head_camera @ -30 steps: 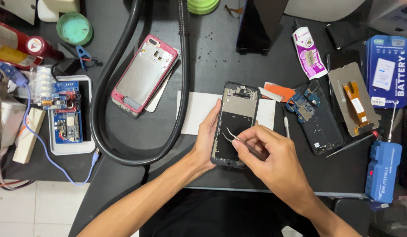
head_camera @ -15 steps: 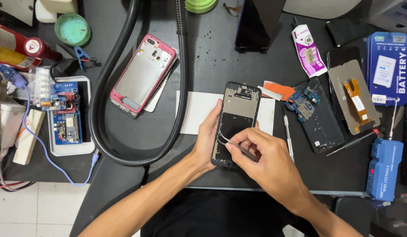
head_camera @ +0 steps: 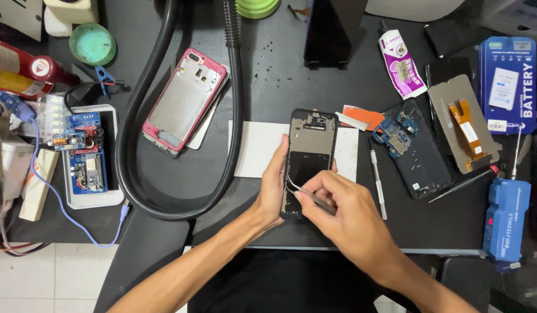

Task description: The person uses a white stylus and a blue electric screwdriver to scrape adhesive residue from the inside of a smartphone chassis. They then use tweezers to remove small debris and place the chassis on a white tile. Finally, they pick up a blue smartphone and position a heat gun over it.

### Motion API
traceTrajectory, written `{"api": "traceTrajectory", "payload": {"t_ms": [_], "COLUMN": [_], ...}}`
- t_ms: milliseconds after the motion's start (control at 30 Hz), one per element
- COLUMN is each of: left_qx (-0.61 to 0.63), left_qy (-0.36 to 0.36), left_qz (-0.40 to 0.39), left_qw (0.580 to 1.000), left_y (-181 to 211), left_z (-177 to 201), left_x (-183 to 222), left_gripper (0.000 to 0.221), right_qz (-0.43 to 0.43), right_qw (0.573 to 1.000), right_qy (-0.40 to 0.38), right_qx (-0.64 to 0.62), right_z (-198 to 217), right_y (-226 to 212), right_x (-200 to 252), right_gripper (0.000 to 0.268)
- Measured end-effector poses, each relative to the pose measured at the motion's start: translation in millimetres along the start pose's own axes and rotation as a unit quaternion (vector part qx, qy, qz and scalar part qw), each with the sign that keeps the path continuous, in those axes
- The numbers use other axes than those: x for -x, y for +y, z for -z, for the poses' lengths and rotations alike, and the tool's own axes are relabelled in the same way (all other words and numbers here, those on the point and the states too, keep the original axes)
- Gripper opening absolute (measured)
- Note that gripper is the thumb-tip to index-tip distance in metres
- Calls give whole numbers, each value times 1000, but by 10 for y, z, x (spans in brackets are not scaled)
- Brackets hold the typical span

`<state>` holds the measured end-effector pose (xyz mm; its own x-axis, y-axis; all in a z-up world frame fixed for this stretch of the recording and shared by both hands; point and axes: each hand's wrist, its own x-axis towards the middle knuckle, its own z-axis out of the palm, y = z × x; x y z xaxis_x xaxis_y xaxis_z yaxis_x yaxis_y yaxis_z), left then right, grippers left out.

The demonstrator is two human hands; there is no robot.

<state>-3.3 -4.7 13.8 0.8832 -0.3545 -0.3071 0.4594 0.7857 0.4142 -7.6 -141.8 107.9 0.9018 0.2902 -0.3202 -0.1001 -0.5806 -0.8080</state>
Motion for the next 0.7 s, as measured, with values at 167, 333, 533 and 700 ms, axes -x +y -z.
{"api": "traceTrajectory", "payload": {"t_ms": [167,333,533,700], "left_qx": [22,78,104,52], "left_qy": [-19,-31,-79,-59], "left_qz": [-2,10,24,2], "left_qw": [1000,996,991,997], "left_y": [34,64,22,69], "left_z": [-28,-20,66,20], "left_x": [-19,-8,-42,-2], "left_gripper": [67,67,74,77], "right_qz": [129,324,55,32], "right_qw": [987,873,983,995], "right_qy": [80,193,174,95], "right_qx": [47,308,24,-23], "right_z": [-202,-239,235,425], "right_y": [125,188,180,214], "right_x": [109,44,-24,-55], "right_gripper": [16,16,11,12]}}
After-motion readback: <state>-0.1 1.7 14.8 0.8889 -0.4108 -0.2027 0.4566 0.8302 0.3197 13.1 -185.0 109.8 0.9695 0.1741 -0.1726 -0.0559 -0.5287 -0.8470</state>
